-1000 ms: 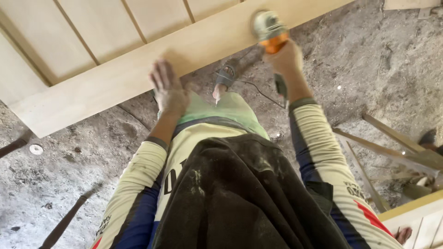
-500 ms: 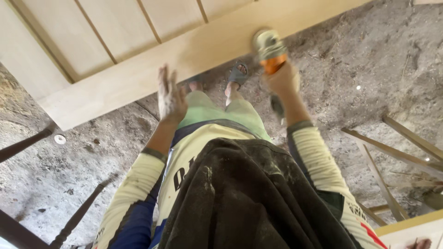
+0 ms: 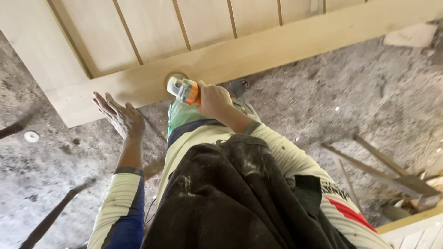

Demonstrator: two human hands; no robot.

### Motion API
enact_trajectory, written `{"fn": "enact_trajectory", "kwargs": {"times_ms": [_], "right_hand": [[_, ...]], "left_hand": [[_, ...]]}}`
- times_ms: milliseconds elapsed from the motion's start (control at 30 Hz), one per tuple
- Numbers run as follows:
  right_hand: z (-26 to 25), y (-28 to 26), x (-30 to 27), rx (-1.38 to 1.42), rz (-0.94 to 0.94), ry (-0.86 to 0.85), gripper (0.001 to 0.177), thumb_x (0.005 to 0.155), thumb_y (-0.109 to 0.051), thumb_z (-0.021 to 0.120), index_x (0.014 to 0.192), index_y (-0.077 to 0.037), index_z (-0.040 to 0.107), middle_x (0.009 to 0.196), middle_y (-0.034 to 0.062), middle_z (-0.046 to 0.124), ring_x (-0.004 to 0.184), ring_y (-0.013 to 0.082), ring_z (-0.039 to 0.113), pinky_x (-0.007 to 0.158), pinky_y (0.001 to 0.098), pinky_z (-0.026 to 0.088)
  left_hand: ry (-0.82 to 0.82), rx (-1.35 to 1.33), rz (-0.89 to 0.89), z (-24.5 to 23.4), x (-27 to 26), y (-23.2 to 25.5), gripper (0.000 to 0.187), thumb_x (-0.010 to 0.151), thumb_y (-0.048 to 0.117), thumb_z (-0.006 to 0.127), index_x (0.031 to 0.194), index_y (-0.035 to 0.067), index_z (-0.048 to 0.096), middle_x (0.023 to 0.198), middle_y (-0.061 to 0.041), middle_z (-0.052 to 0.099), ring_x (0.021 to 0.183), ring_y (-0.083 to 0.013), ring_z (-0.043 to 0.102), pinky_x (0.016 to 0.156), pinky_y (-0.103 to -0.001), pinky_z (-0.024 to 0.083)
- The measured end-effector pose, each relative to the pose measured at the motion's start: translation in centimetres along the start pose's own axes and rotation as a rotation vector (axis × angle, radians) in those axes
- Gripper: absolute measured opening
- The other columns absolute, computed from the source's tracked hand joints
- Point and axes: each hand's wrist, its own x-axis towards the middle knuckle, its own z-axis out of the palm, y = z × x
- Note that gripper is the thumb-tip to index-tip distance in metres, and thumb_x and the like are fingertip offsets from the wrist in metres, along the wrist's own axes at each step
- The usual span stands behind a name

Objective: The person sands a wooden door frame using a power sander, moving the tool along the inner edges and flat surfaces while steadying the wood with their other hand.

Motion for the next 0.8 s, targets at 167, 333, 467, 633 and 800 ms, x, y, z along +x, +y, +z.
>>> {"fn": "enact_trajectory", "kwargs": {"times_ms": [167, 333, 467, 633, 800], "right_hand": [[-2.7, 4.6, -1.1, 0.004, 0.046, 0.032, 0.049, 0.071, -0.031, 0.081, 0.113, -0.012, 0.062, 0.088, 0.0139, 0.075, 0.083, 0.0357, 0.073, 0.074, 0.0482, 0.058], [-4.8, 14.0, -2.2, 0.017, 0.270, -0.002, 0.059, 0.075, -0.039, 0.082, 0.125, -0.016, 0.065, 0.087, 0.0095, 0.076, 0.076, 0.0267, 0.074, 0.074, 0.0405, 0.060], [-6.7, 24.6, -4.0, 0.233, 0.274, 0.273, 0.049, 0.070, -0.040, 0.090, 0.103, -0.008, 0.070, 0.094, 0.0137, 0.076, 0.083, 0.0288, 0.075, 0.073, 0.0435, 0.059], [-12.6, 39.5, -6.0, 0.302, 0.367, 0.333, 0.043, 0.076, -0.036, 0.084, 0.105, -0.005, 0.074, 0.091, 0.0125, 0.075, 0.080, 0.0237, 0.071, 0.073, 0.0429, 0.055], [-17.3, 49.7, -6.4, 0.274, 0.683, 0.251, 0.038, 0.081, -0.019, 0.080, 0.115, -0.003, 0.069, 0.098, 0.0104, 0.073, 0.082, 0.0194, 0.070, 0.073, 0.0369, 0.058]], "left_hand": [[-0.035, 0.075, -0.024, 2.0, 1.7, 2.2, 0.075, 0.114, 0.033, 0.048, 0.165, -0.008, 0.013, 0.174, -0.026, -0.004, 0.162, -0.0457, -0.002, 0.133, -0.062, 0.003], [-0.181, 0.087, -0.115, 4.4, 2.7, 9.0, 0.090, 0.106, 0.047, 0.048, 0.162, -0.010, 0.006, 0.171, -0.028, -0.005, 0.158, -0.0453, -0.006, 0.128, -0.062, 0.000], [-0.255, 0.164, -0.083, 6.0, 0.9, 14.7, 0.095, 0.103, 0.053, 0.050, 0.161, -0.008, 0.007, 0.172, -0.027, -0.002, 0.159, -0.0448, -0.006, 0.130, -0.061, 0.003], [-0.264, 0.100, 0.027, 8.9, -0.7, 23.8, 0.091, 0.102, 0.055, 0.057, 0.164, 0.006, 0.013, 0.169, -0.024, -0.002, 0.155, -0.0483, -0.003, 0.125, -0.064, 0.001], [-0.614, -0.060, 0.531, 12.9, -4.4, 32.9, 0.071, 0.095, 0.045, 0.071, 0.154, 0.020, 0.040, 0.172, -0.007, 0.018, 0.165, -0.0339, 0.007, 0.135, -0.060, 0.005]]}}
